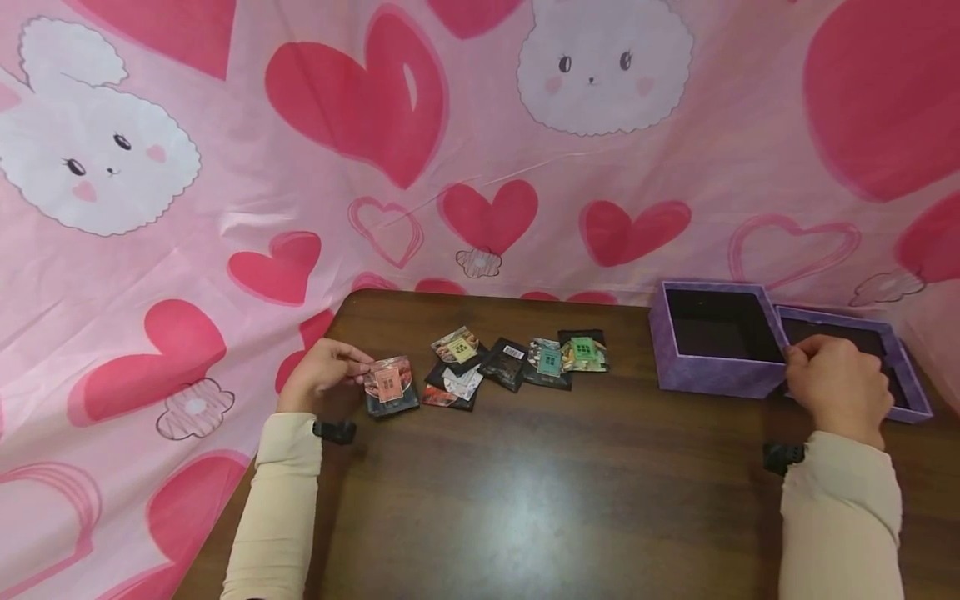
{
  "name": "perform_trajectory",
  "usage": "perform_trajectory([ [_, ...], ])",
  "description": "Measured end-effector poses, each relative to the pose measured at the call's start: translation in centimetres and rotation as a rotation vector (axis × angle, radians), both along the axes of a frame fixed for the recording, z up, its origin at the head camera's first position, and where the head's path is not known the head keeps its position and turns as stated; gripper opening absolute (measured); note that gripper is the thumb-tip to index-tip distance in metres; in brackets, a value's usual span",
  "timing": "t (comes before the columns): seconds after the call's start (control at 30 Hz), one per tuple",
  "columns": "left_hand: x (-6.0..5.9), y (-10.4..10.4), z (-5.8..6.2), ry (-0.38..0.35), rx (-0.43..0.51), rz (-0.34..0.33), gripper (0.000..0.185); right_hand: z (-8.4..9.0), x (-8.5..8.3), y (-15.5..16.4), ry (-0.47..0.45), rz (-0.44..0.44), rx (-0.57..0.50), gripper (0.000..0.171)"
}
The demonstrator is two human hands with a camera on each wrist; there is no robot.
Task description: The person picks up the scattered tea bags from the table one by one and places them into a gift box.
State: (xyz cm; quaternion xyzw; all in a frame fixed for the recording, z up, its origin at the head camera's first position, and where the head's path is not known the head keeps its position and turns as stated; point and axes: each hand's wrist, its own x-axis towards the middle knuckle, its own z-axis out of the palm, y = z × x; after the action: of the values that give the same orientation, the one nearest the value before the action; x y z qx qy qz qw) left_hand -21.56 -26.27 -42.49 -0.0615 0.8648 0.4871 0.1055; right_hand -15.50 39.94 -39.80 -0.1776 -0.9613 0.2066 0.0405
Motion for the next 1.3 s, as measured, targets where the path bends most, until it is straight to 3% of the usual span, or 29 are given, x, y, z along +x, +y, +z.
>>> perform_trajectory([
  [0.3,-0.9,0.4,0.6,-0.006,0.336,0.044,0.027,0.1,0.1,0.0,-0.006,-0.006,-0.011,0.044],
  [0.4,-1.2,1.4,0.9,-0.016,0.397,0.067,0.027,0.1,0.1,-0.1,-0.002,-0.007,-0.014,0.044],
  [0.77,-3.1,7.5,2.8,0.004,0.437,0.024,0.023,0.0,0.0,0.1,0.0,-0.015,-0.014,0.042],
  [1.03,-4.3,11.4,3.4,0.003,0.462,0.045,0.019,0.1,0.2,0.3,-0.023,-0.048,-0.034,0.046],
  [1.3,-4.6,14.6,3.2,0.023,0.523,0.054,0.018,-0.4,0.1,0.0,-0.007,-0.047,-0.044,0.045],
])
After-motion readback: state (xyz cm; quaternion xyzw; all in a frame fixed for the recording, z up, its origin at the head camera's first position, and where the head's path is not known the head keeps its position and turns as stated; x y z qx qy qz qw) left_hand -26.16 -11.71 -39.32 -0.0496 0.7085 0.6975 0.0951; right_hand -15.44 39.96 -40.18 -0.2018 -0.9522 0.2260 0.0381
